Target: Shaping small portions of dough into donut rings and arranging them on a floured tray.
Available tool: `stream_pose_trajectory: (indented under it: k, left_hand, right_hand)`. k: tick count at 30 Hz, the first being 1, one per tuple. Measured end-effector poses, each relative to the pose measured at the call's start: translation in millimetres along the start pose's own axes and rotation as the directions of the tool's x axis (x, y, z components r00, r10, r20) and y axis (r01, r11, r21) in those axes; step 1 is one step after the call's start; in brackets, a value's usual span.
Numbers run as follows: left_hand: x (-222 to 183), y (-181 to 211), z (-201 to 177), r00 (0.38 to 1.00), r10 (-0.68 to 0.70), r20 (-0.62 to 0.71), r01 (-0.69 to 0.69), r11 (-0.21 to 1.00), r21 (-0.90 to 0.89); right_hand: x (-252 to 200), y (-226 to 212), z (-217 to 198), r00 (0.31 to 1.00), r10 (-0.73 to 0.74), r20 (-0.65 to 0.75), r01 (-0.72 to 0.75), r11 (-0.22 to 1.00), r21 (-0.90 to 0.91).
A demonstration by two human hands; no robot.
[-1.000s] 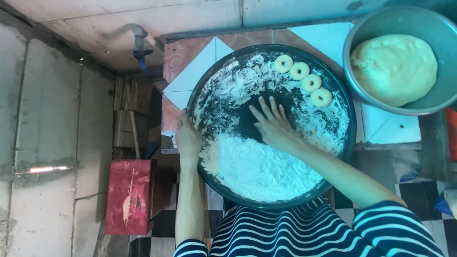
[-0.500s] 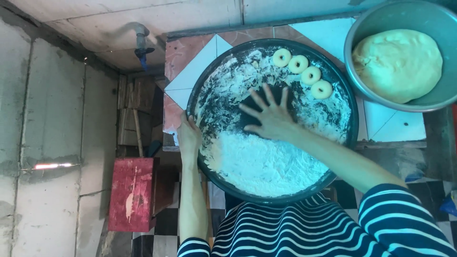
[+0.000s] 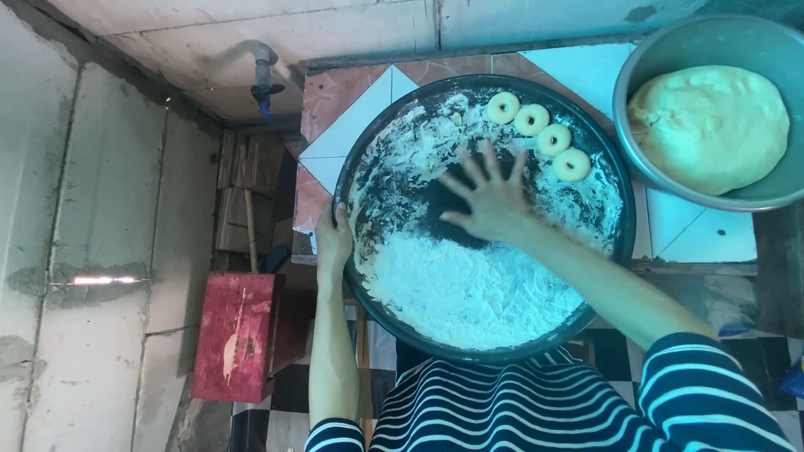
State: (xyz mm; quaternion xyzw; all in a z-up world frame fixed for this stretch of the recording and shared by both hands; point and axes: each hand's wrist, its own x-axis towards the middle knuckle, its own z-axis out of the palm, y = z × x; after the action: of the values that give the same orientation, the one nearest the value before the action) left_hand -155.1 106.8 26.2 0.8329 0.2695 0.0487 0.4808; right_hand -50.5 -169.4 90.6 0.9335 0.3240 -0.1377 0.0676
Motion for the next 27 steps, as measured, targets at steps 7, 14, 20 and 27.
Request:
stream_pose_trajectory:
  k: [7,14,20,27]
  left_hand:
    - [21.7,-45.4,-3.3,0.984,-0.159,0.081,0.174,0.958,-0.228]
    - [50.8,-122.2,14.3,0.996,-0.067,0.053,0.081,0.937,-0.341]
    - [38.7,-82.3,10.1,0.998,-0.06,0.012,0.06,0.943,-0.326]
    - [41.5,-98.3,13.5,0.999,-0.043,-0.02,0.036,0.963,-0.268]
  right_hand:
    - [56.3,-46.4,-0.9,0.982,-0.174,-0.072,0.188,0.938,0.291]
    - [20.4,19.2,3.7,0.993,0.107,-0.054,-0.1,0.988,0.12]
    - [26.9,-50.4,9.9,0.962,-0.271,-0.003,0.267,0.946,0.184]
    - [80.5,-14.1,12.4,0.996,0.033,-0.088,-0.017,0.984,0.179]
